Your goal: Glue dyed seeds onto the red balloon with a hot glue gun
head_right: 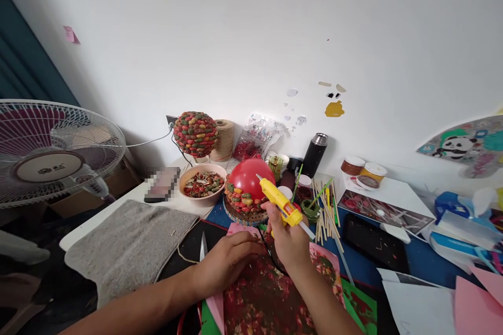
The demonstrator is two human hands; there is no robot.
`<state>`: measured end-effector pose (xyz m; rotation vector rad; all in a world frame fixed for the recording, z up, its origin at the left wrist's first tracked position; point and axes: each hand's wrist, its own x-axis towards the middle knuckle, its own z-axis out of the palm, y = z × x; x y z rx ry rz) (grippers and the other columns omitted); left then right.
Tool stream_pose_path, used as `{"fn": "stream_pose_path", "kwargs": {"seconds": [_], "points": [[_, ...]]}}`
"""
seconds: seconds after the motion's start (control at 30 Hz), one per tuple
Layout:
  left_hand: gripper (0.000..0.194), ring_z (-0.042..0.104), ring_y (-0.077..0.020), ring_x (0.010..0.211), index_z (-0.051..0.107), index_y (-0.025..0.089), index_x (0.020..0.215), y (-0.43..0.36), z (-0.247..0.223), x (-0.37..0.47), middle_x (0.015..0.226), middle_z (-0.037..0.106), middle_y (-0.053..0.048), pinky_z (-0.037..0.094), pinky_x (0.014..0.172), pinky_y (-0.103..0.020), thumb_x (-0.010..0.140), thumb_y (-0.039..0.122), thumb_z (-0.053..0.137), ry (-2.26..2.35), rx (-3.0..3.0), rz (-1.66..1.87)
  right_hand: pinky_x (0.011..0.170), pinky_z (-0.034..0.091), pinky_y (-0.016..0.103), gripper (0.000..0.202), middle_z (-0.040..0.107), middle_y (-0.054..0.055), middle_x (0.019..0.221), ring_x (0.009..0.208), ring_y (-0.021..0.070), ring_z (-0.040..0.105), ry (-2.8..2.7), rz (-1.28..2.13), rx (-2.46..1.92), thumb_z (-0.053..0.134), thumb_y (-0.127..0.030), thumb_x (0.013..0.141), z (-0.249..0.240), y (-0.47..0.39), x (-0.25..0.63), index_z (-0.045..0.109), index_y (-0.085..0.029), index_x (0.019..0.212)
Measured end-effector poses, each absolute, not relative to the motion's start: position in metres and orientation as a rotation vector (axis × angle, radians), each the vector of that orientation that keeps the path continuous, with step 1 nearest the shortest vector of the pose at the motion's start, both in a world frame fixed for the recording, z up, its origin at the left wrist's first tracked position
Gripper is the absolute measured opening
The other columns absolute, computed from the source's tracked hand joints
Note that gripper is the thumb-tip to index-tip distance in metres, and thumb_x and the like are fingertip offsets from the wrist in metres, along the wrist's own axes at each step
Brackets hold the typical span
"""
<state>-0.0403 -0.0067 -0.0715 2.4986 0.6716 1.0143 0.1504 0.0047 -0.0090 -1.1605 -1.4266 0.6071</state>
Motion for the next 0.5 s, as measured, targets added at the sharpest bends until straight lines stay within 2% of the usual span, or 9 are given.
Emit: {"fn": "stream_pose_path", "kwargs": {"seconds": [0.1,0.23,0.4,0.5], "points": [[0.043,0.074,-0.02,0.09,0.07,0.019,0.125,-0.008,-0.07,-0.039,0.104,0.077,-0.01,0.06,0.078,-0.028,0.097,-0.001,0.044,0.719,2.535,1.1,0.048,0.05,0.027,0.069,0.06,-0.001,0.053,0.047,0.0169,0.058,-1.344,0.588,-1.145,0.053,-0.081,0.102,-0.024,0.007,0.152,0.079,-0.018,0.092],[0.044,0.073,-0.0205,0.09,0.069,0.019,0.126,-0.009,-0.066,-0.037,0.105,0.077,-0.01,0.059,0.077,-0.028,0.095,-0.002,0.045,0.711,2.581,1.076,0.047,0.047,0.028,0.061,0.062,0.001,0.057,0.047,0.0166,0.056,-1.47,0.522,-1.125,0.058,-0.075,0.103,-0.034,0.001,0.163,0.079,-0.019,0.088],[0.043,0.073,-0.0209,0.086,0.068,0.018,0.121,-0.009,-0.064,-0.037,0.102,0.076,-0.01,0.058,0.075,-0.028,0.093,-0.002,0.043,0.738,2.593,1.019,0.048,0.047,0.028,0.048,0.063,-0.001,0.057,0.046,0.0163,0.056,-1.509,0.399,-1.013,0.057,-0.06,0.11,-0.027,-0.005,0.166,0.078,-0.021,0.091],[0.041,0.075,-0.0221,0.087,0.068,0.018,0.12,-0.01,-0.066,-0.038,0.102,0.077,-0.011,0.06,0.077,-0.03,0.093,0.0,0.044,0.748,2.584,0.958,0.054,0.052,0.029,0.039,0.071,0.002,0.068,0.049,0.0158,0.061,-1.607,0.301,-0.923,0.061,-0.05,0.111,-0.022,-0.007,0.163,0.077,-0.023,0.089]]}}
